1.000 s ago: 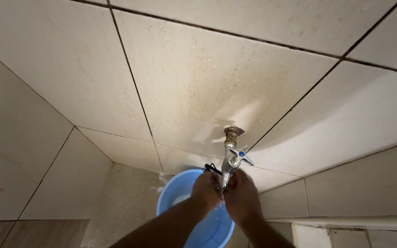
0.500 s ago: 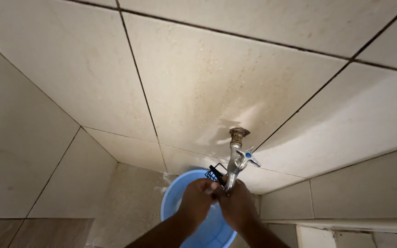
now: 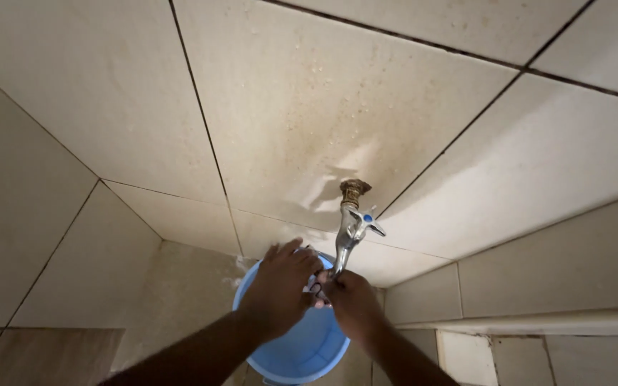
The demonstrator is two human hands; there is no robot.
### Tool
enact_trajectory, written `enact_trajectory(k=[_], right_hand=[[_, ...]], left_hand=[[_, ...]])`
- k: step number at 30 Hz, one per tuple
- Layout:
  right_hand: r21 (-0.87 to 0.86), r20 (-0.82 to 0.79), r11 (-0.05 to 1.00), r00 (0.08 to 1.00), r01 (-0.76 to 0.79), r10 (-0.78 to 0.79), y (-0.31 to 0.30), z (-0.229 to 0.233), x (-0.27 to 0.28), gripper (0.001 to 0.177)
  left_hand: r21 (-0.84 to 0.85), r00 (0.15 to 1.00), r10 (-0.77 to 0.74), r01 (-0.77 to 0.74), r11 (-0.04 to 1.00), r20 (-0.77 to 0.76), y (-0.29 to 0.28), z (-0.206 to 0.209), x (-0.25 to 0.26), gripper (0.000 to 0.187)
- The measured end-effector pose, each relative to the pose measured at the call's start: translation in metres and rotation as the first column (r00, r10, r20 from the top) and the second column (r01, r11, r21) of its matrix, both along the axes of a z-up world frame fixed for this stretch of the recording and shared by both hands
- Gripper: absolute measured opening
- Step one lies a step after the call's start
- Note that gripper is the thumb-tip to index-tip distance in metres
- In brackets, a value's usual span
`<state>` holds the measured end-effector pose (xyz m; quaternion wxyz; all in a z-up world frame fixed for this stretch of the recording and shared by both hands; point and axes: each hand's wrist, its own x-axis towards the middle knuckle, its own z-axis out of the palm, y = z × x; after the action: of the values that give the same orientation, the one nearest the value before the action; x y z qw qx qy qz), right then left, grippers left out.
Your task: The person washes a small plastic cup, then scrubs a green sponge and a yellow sponge with soap under a wall tap. They scrub a black wire shower caddy with the soapy sponge, rinse it under the tap, and reattach it to the wall.
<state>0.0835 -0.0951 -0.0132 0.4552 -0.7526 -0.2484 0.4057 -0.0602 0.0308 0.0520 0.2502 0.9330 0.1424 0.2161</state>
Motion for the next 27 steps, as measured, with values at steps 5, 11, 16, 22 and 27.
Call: enact_trajectory(k=[5, 11, 16, 22, 27], right_hand=[[-0.224, 0.071, 0.973, 0.997, 0.055, -0.040, 0.000, 0.038, -0.012, 0.030], [-0.036, -0.169, 0.939, 0.924, 0.341, -0.342, 0.003, 0.041, -0.006, 0.023], [0.122, -0.291, 0.804, 0.796, 0.582, -0.531, 0.007, 0.112, -0.017, 0.041], [0.419, -0.292, 0.770, 0.875, 0.481, -0.387, 0.028, 0.181, -0.040, 0.053], [0.533, -0.118, 0.783, 0.945, 0.320, -0.306, 0.023, 0.154, -0.028, 0.051]], left_hand=[[-0.333, 0.870, -0.104, -0.071, 0.940, -0.481, 0.002, 0.015, -0.001, 0.043], [-0.529, 0.911, 0.132, -0.339, 0.778, -0.390, -0.013, -0.003, 0.002, 0.043], [-0.833, 0.956, 0.094, -0.288, 0.472, -0.278, -0.021, -0.018, 0.020, 0.036], [-0.735, 0.917, 0.043, -0.346, 0.583, -0.397, -0.030, 0.012, 0.027, 0.029], [-0.819, 0.924, 0.054, -0.363, 0.444, -0.380, -0.039, 0.002, 0.029, 0.029]])
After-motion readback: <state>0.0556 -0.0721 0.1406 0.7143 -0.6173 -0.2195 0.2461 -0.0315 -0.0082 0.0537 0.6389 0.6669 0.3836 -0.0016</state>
